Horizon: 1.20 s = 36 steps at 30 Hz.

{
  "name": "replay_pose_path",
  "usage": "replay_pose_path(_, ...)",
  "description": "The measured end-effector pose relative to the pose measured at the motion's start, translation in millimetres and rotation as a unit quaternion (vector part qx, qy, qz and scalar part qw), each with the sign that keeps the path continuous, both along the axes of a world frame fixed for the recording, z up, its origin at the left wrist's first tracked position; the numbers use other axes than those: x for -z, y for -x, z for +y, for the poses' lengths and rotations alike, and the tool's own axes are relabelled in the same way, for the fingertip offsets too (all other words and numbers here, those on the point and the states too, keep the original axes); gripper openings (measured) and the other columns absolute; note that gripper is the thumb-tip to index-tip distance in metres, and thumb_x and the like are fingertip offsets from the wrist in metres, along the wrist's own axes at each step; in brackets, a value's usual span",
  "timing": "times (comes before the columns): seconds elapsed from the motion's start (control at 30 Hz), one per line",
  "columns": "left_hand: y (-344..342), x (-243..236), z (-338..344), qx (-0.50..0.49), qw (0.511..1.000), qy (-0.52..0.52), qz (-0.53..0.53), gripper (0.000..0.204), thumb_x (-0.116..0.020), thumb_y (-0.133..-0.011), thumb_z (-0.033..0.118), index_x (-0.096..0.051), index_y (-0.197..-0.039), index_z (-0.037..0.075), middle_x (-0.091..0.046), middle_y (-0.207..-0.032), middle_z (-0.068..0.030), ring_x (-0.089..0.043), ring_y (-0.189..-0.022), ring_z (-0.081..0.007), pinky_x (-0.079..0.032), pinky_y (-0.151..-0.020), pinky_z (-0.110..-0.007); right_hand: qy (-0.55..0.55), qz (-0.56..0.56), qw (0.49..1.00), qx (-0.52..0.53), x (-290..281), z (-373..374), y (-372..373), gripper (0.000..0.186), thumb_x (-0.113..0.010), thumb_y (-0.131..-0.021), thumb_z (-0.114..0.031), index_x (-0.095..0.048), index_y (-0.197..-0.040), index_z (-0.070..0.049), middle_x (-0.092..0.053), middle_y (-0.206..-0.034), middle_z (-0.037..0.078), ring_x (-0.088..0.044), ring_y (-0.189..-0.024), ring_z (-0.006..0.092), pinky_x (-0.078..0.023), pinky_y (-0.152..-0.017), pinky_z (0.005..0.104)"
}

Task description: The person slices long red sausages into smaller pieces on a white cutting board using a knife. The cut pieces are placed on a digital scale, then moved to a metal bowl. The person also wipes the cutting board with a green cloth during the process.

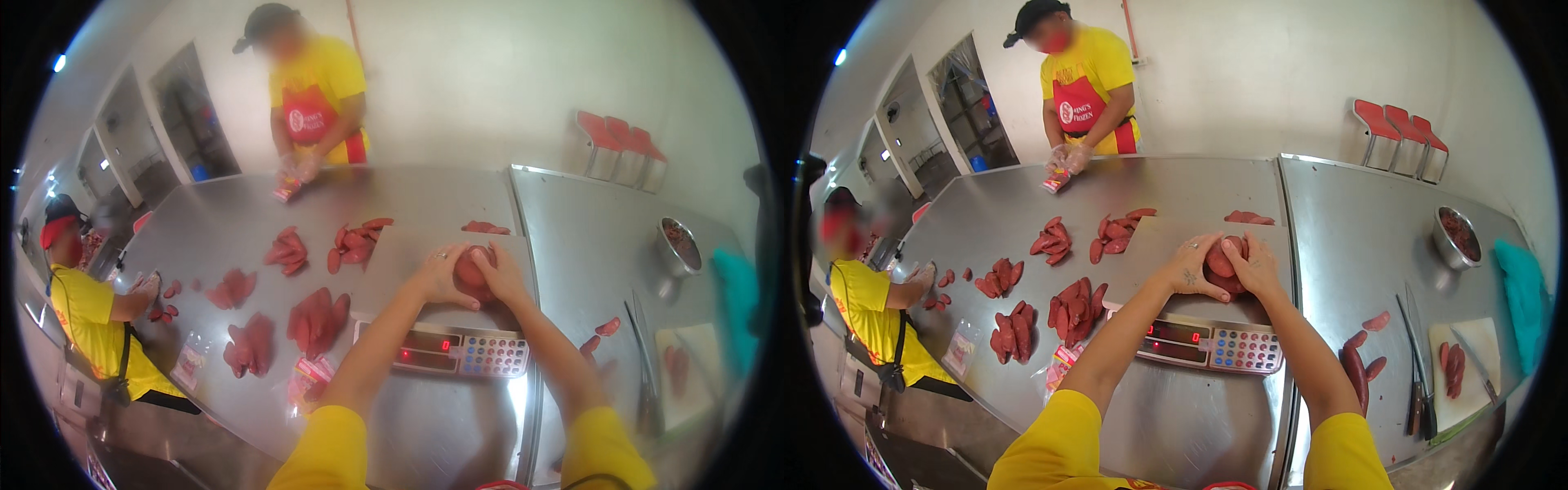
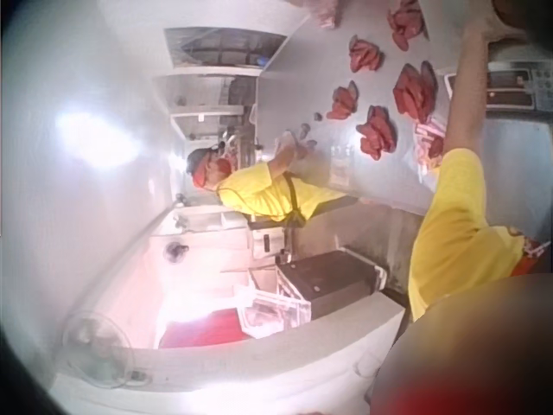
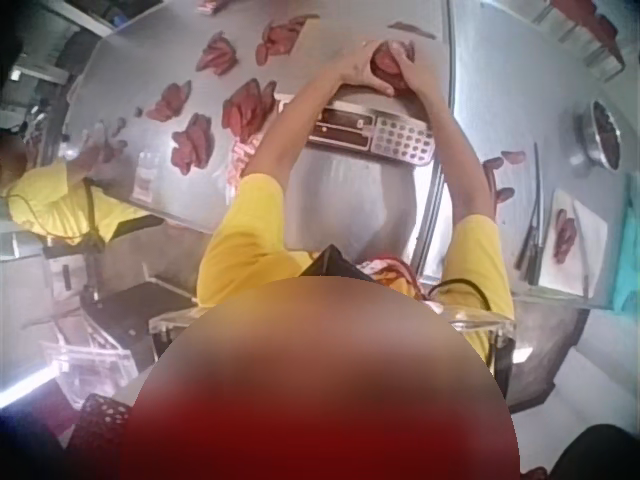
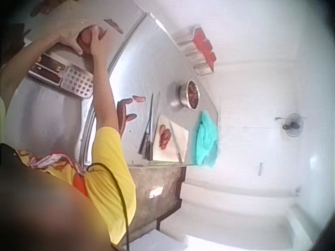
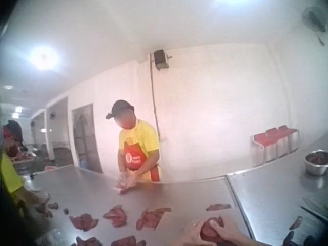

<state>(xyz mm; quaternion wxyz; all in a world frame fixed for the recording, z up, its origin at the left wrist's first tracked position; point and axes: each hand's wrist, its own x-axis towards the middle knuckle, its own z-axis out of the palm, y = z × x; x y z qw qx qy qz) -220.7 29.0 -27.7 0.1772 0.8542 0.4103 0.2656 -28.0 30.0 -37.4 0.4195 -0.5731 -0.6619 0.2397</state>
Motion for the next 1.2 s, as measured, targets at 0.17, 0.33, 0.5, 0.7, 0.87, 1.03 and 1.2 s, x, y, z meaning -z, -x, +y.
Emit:
replay_pose_path(0.17,1.3,-3.3,-6.1,0.027,0.997,0.027,-0.071,0.109,-0.088,-0.049,0.051,-0.040,-0.135,0.003,-0.049,-0.129,-0.0231,-0.045,-0.121,-0.0406,-0.038,-0.103,-0.045,0.014,0.174,0.982,-0.079,7.6,7.1,16.1,0.053,-0.059,-0.092,-0.040,-0.052,-0.128,-0.002,-0.060,-0.119,0.016,-0.057,-0.112,0.0247,-0.043,-0.097,0.0337)
replay_pose_path(0.33,3.4,-0.4,-34.8,0.001,0.977,-0.008,-0.212,0.087,-0.082,-0.050,0.025,-0.048,-0.126,0.002,-0.055,-0.118,-0.0201,-0.052,-0.111,-0.0371,-0.043,-0.096,-0.042,0.078,0.328,0.937,-0.094,3.1,-10.8,38.2,0.048,-0.060,-0.092,-0.037,-0.055,-0.125,-0.002,-0.061,-0.113,0.010,-0.058,-0.103,0.0172,-0.046,-0.090,0.0293)
replay_pose_path(0.5,-11.1,4.5,-57.1,-0.141,0.918,-0.063,-0.366,0.068,-0.076,-0.056,0.018,-0.054,-0.118,0.004,-0.055,-0.117,-0.0198,-0.054,-0.110,-0.0347,-0.043,-0.096,-0.041,0.130,0.590,0.778,-0.172,0.7,-35.6,68.3,0.037,-0.055,-0.094,-0.028,-0.055,-0.123,-0.006,-0.060,-0.113,0.012,-0.059,-0.105,0.0199,-0.047,-0.092,0.0328)
replay_pose_path(0.7,-32.4,6.6,-72.1,-0.248,0.852,-0.130,-0.443,0.059,-0.080,-0.066,0.027,-0.057,-0.116,0.007,-0.052,-0.125,-0.0242,-0.048,-0.121,-0.0371,-0.039,-0.101,-0.042,0.111,0.653,0.721,-0.203,6.1,-60.2,91.8,0.037,-0.042,-0.098,-0.032,-0.053,-0.123,-0.007,-0.057,-0.118,0.008,-0.055,-0.110,0.0221,-0.044,-0.095,0.0355)
replay_pose_path(0.87,-39.0,6.7,-92.2,-0.233,0.859,-0.128,-0.438,0.061,-0.081,-0.064,0.027,-0.058,-0.117,0.008,-0.050,-0.129,-0.0238,-0.047,-0.122,-0.0369,-0.038,-0.102,-0.042,0.111,0.685,0.697,-0.179,-1.4,-89.0,84.7,0.037,-0.040,-0.098,-0.030,-0.052,-0.124,-0.006,-0.056,-0.120,0.008,-0.054,-0.112,0.0227,-0.044,-0.097,0.0358)
replay_pose_path(1.03,-38.3,-6.1,-117.9,-0.203,0.876,-0.139,-0.415,0.065,-0.082,-0.062,0.025,-0.056,-0.119,0.008,-0.049,-0.131,-0.0232,-0.046,-0.123,-0.0364,-0.038,-0.104,-0.041,0.071,0.702,0.681,-0.194,-5.2,-110.6,86.6,0.038,-0.040,-0.098,-0.028,-0.051,-0.127,-0.006,-0.056,-0.120,0.009,-0.054,-0.112,0.0219,-0.044,-0.096,0.0344)
replay_pose_path(1.2,24.5,-40.3,-127.8,-0.191,0.875,-0.197,-0.399,0.065,-0.082,-0.062,0.023,-0.055,-0.119,0.007,-0.048,-0.130,-0.0227,-0.045,-0.124,-0.0360,-0.036,-0.104,-0.041,0.040,0.681,0.681,-0.266,-33.0,-107.8,147.3,0.038,-0.044,-0.097,-0.028,-0.050,-0.127,-0.005,-0.056,-0.119,0.011,-0.055,-0.110,0.0219,-0.045,-0.096,0.0335)
